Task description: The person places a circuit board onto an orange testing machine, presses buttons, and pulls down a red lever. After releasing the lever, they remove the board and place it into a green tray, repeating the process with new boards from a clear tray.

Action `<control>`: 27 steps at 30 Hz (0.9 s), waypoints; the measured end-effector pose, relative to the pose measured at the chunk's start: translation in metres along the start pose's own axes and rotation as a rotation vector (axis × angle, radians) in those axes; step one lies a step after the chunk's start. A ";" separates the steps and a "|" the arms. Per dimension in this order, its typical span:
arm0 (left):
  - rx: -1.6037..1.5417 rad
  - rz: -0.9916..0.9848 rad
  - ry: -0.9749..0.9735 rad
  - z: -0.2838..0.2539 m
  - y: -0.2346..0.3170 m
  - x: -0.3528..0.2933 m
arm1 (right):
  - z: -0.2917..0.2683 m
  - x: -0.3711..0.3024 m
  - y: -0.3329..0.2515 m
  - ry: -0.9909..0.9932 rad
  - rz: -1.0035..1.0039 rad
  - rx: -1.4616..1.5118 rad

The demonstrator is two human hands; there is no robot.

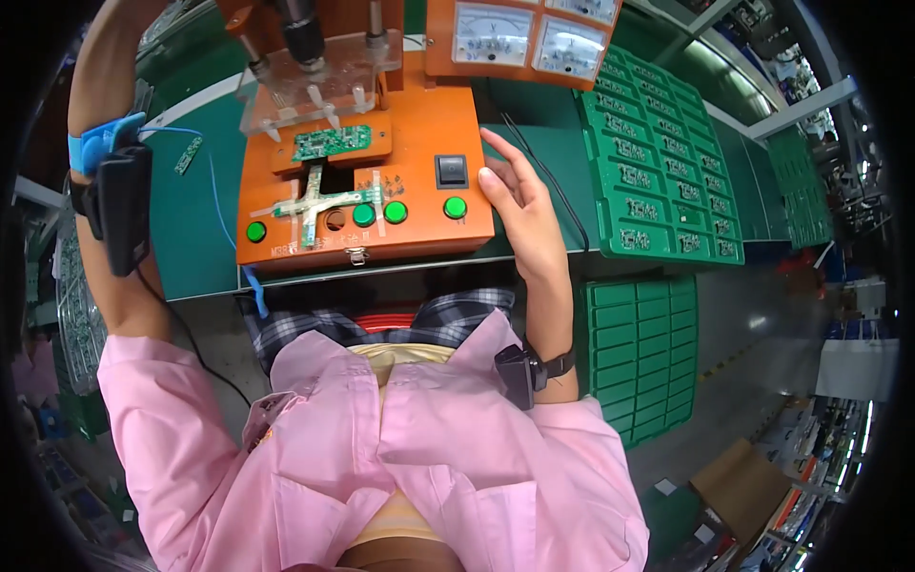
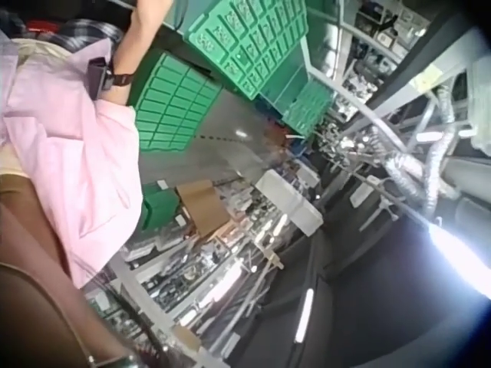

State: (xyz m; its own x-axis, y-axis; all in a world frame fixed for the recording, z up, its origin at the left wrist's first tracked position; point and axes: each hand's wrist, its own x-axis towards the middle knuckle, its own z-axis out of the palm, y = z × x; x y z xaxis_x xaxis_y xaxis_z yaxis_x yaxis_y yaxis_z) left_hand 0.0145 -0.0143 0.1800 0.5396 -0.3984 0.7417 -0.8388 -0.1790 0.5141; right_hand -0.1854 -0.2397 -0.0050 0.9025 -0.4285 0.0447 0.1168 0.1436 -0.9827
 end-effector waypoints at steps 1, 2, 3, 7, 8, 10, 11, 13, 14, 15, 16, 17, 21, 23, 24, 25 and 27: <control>-0.014 0.019 -0.027 0.002 0.010 -0.003 | 0.001 0.000 -0.001 -0.011 -0.013 -0.004; -0.034 0.060 -0.055 0.006 0.017 -0.013 | 0.001 -0.001 -0.001 -0.009 -0.011 0.000; -0.066 0.124 -0.101 0.017 0.017 -0.020 | 0.001 -0.005 0.001 0.016 -0.009 0.003; -0.098 0.440 -0.198 0.045 0.024 -0.047 | 0.016 0.000 -0.010 0.059 0.071 0.172; -0.110 0.491 -0.216 0.053 0.028 -0.051 | 0.019 -0.002 -0.013 0.082 0.126 0.243; -0.136 0.556 -0.237 0.061 0.034 -0.053 | 0.025 0.001 -0.014 0.082 0.106 0.162; -0.150 0.573 -0.233 0.064 0.035 -0.054 | 0.025 0.004 -0.014 0.067 0.094 0.075; -0.182 0.587 -0.206 0.061 0.032 -0.057 | 0.023 0.005 -0.016 0.053 0.086 -0.014; -0.218 0.587 -0.170 0.059 0.027 -0.058 | 0.020 0.006 -0.017 0.019 0.076 -0.065; -0.273 0.572 -0.119 0.056 0.023 -0.062 | 0.018 0.006 -0.019 -0.018 0.066 -0.116; -0.318 0.537 -0.079 0.054 0.018 -0.072 | 0.016 0.005 -0.019 -0.055 0.057 -0.167; -0.372 0.506 -0.042 0.055 0.012 -0.080 | 0.014 0.004 -0.019 -0.040 0.053 -0.168; -0.545 0.047 0.221 0.026 -0.016 -0.131 | 0.035 -0.022 -0.013 0.383 -0.587 -1.152; -0.485 -0.100 0.211 0.017 -0.033 -0.157 | 0.057 -0.045 -0.014 0.244 -0.792 -1.209; -0.412 -0.236 0.205 0.016 -0.037 -0.165 | 0.064 -0.053 -0.009 0.254 -0.782 -1.214; -0.421 -0.236 0.195 0.016 -0.040 -0.172 | 0.071 -0.060 -0.003 0.144 -0.731 -1.285; -0.446 -0.342 0.167 0.017 -0.045 -0.181 | 0.078 -0.064 0.006 0.048 -0.675 -1.357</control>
State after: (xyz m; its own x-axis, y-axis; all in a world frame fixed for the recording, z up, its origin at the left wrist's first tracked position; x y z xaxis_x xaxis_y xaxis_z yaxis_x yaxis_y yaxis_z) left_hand -0.0467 0.0499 0.0156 0.8087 -0.2310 0.5410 -0.5232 0.1379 0.8410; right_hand -0.2096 -0.1415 0.0001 0.8208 -0.1075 0.5610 0.0073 -0.9801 -0.1985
